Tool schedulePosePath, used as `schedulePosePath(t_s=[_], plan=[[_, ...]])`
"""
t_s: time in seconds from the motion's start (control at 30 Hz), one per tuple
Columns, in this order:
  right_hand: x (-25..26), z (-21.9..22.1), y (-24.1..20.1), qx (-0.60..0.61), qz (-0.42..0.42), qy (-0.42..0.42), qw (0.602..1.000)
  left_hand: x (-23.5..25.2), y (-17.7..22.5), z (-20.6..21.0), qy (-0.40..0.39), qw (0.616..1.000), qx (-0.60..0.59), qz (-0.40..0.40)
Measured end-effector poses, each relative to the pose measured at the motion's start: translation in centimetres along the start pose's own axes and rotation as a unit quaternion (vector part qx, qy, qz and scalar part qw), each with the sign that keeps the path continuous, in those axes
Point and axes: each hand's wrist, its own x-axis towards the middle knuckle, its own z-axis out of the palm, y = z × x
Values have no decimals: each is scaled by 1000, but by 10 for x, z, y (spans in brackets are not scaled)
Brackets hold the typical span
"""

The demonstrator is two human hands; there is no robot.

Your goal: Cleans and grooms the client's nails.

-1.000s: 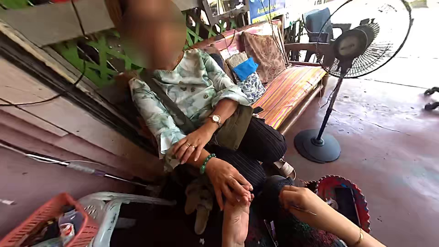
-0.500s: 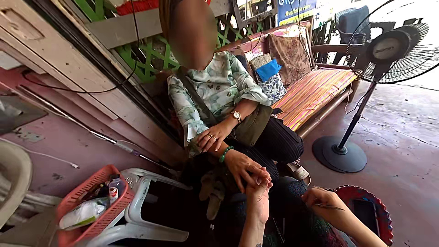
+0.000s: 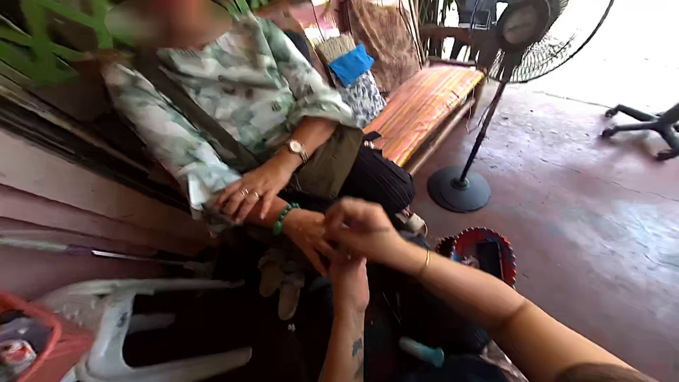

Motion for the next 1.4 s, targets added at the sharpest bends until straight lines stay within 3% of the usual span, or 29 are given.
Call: schedulePosePath(t_s=[0.1,0.27,0.6,0.9,1.4], plan=[[2,-24,-11,-16,3,36,999,-1,1,0,-4,1000,-24,-13],[-37,-49,-21,-99,34,-42,994,0,0,-1,-17,997,-79,-16],[-66,-41,-24,-255,-74,-82,961,-3,2,2,4,997,-77,-23],[-68,-35,-27,-332,-93,-95,934,-4,0,0,-3,998,-61,-26],[-64,-36,-30,-346,-81,-118,927,-1,0,1,-2,998,-57,-37]])
